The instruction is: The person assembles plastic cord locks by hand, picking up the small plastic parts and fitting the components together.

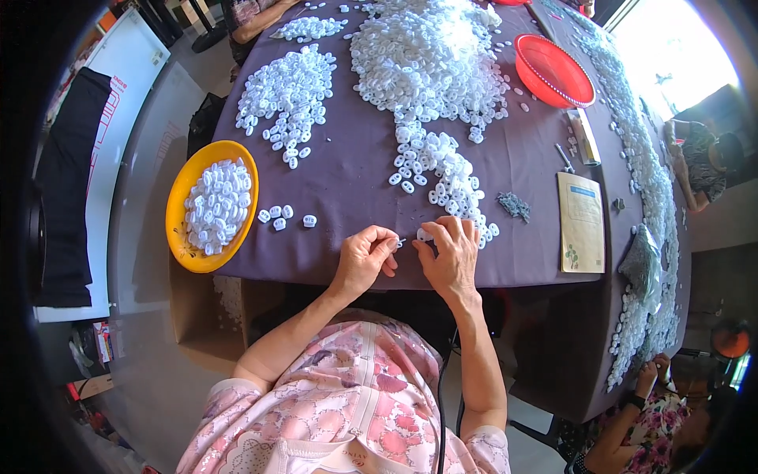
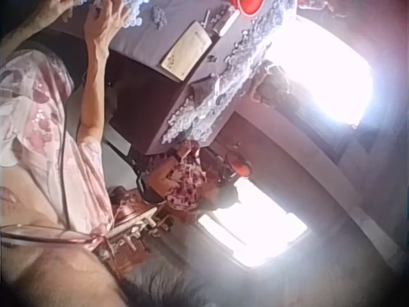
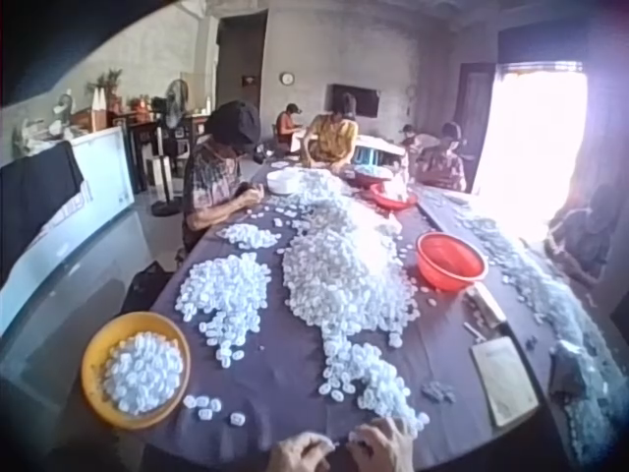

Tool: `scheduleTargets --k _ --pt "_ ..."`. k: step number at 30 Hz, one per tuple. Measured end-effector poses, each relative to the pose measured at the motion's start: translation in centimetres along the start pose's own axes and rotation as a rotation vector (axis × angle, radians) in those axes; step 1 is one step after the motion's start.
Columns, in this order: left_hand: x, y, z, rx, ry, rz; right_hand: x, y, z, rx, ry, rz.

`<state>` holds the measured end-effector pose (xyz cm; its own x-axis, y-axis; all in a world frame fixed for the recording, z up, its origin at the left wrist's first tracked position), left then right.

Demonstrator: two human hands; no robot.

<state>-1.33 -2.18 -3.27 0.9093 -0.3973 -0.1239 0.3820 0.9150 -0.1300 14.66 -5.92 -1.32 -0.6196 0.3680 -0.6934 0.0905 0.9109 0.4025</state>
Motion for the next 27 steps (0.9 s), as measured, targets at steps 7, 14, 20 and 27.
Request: scheduleTargets --k 7,14,20,27 --pt "-0.1 0.0 0.2 -0.006 0.010 -0.009 0.3 0.4 -0.2 -0.047 0.031 -0.025" --pt "-0.2 0.0 0.2 -0.004 -0.016 -0.008 0.6 0.8 -0.2 -0.043 0.186 0.059" --pt "-0.3 0.2 0.1 0.112 -0.069 -0.037 1.2 0.4 -0.7 0.315 0.570 0.012" --pt "-0.4 0.5 -0.5 0.042 -0.175 -0.057 1.4 0.5 -1.1 0.333 0.566 -0.058"
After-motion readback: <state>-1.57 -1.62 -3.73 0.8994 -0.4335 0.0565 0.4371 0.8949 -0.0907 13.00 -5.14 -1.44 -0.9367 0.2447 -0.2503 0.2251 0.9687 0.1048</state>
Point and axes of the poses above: each hand's wrist, its own y-axis towards the middle knuckle, its own x-axis out of the palm, z = x × y, the point moved 1 cm from there along y, towards the middle knuckle, and after that the axes turned 11 degrees about y, right-handed, at the moved point
